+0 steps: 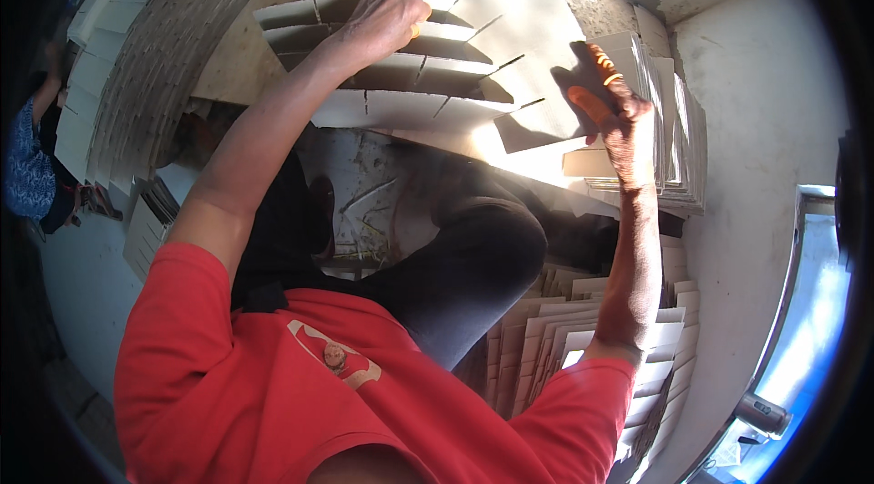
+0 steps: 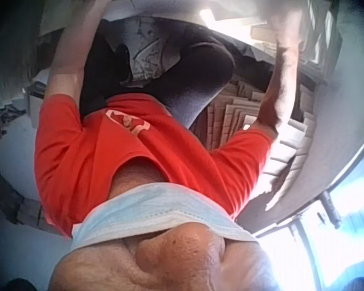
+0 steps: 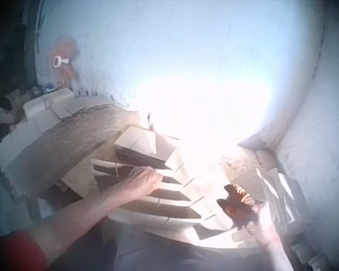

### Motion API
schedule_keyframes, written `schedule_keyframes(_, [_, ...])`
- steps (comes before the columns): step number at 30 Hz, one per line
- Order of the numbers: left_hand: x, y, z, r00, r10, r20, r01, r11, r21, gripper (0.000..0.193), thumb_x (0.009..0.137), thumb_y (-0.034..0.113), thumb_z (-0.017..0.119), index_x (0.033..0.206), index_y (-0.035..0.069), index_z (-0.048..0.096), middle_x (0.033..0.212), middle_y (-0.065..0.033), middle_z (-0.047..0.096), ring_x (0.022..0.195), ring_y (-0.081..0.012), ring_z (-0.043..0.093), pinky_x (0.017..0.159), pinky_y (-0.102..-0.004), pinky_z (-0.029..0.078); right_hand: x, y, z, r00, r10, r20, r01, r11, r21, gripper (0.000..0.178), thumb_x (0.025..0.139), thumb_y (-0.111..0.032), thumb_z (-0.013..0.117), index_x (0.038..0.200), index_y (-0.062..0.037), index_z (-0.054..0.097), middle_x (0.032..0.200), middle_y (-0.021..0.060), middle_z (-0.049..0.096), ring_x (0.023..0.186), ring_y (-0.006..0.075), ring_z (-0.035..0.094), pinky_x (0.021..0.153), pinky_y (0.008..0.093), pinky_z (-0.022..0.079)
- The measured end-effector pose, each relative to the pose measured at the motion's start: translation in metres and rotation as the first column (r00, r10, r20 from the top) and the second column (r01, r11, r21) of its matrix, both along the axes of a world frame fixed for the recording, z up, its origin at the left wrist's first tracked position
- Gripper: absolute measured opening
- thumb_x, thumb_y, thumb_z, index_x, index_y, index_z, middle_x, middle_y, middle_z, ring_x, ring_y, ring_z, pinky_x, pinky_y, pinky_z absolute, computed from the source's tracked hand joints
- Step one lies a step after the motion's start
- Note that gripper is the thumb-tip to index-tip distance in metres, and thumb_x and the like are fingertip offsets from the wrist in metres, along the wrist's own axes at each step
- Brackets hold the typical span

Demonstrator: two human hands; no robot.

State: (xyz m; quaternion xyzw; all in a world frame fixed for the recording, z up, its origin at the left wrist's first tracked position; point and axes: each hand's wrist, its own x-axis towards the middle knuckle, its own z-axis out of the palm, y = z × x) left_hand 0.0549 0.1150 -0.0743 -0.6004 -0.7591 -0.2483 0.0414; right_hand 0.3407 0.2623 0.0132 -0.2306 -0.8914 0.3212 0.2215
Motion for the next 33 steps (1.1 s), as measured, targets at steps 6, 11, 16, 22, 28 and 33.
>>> schedule_keyframes(6, [-0.001,0.003,0.001,1.0,-0.004,0.012,0.004,1.0,-0.019,0.013,0.069,-0.002,0.057,0.064,-0.004,0.045,0.066,-0.0243,0.05,0.068,-0.0428,0.055,0.061,-0.0481,0.042,-0.022,-0.007,-0.02,0.977,0.079,0.2,-0.054,0.991,-0.126,0.058,0.084,-0.01,0.069,0.138,-0.0147,0.047,0.065,0.0033,0.061,0.044,0.0034,0.046,0.04,0.0225,0.042])
schedule_keyframes(11, [-0.009,0.003,-0.002,0.999,-0.03,-0.012,0.031,0.999,0.031,0.016,0.069,-0.002,0.058,0.065,-0.003,0.042,0.066,-0.0249,0.048,0.067,-0.0433,0.053,0.06,-0.0482,0.04,-0.032,-0.009,-0.026,0.935,0.151,0.322,-0.151,0.988,-0.026,0.066,0.087,-0.007,0.064,0.146,-0.0119,0.032,0.061,0.0071,0.059,0.04,0.0084,0.045,0.044,0.0256,0.044])
schedule_keyframes(16, [-0.012,0.005,-0.002,1.0,-0.021,-0.008,0.021,1.0,-0.001,0.016,0.067,-0.005,0.055,0.067,-0.004,0.04,0.067,-0.0249,0.047,0.068,-0.0438,0.051,0.059,-0.0483,0.039,-0.032,-0.017,-0.031,0.932,0.235,0.277,-0.275,0.955,0.114,0.055,0.084,0.0,0.06,0.137,-0.003,0.043,0.083,0.0181,0.066,0.065,0.0206,0.06,0.062,0.0331,0.05])
schedule_keyframes(22, [-0.007,0.007,0.008,1.0,0.027,0.008,-0.026,0.996,-0.082,0.015,0.075,0.006,0.063,0.074,-0.002,0.051,0.071,-0.0189,0.055,0.072,-0.0385,0.056,0.064,-0.0451,0.043,-0.022,-0.018,-0.073,0.939,0.148,0.311,-0.261,0.895,0.362,0.028,0.087,-0.016,0.067,0.111,-0.0026,0.065,0.09,0.015,0.068,0.075,0.0282,0.066,0.067,0.0338,0.052])
schedule_keyframes(28, [0.017,-0.041,0.035,0.994,0.081,-0.075,-0.067,0.982,0.174,0.029,0.077,0.015,0.071,0.104,0.004,0.066,0.085,-0.0098,0.065,0.083,-0.0253,0.059,0.07,-0.0377,0.048,0.034,0.058,-0.077,0.859,-0.506,-0.076,0.353,0.479,0.803,0.032,0.083,-0.025,0.069,0.109,-0.0068,0.063,0.097,0.0094,0.065,0.091,0.0285,0.061,0.074,0.0365,0.052])
schedule_keyframes(33, [0.04,-0.073,0.045,0.997,0.049,-0.055,-0.03,0.953,0.302,0.03,0.073,0.006,0.075,0.101,-0.001,0.066,0.092,-0.0092,0.068,0.083,-0.0239,0.061,0.073,-0.0332,0.049,0.09,0.108,-0.118,0.562,-0.792,0.238,0.294,0.46,0.837,0.051,0.075,-0.031,0.075,0.115,-0.0064,0.055,0.109,0.0145,0.057,0.104,0.0316,0.054,0.078,0.0431,0.051])
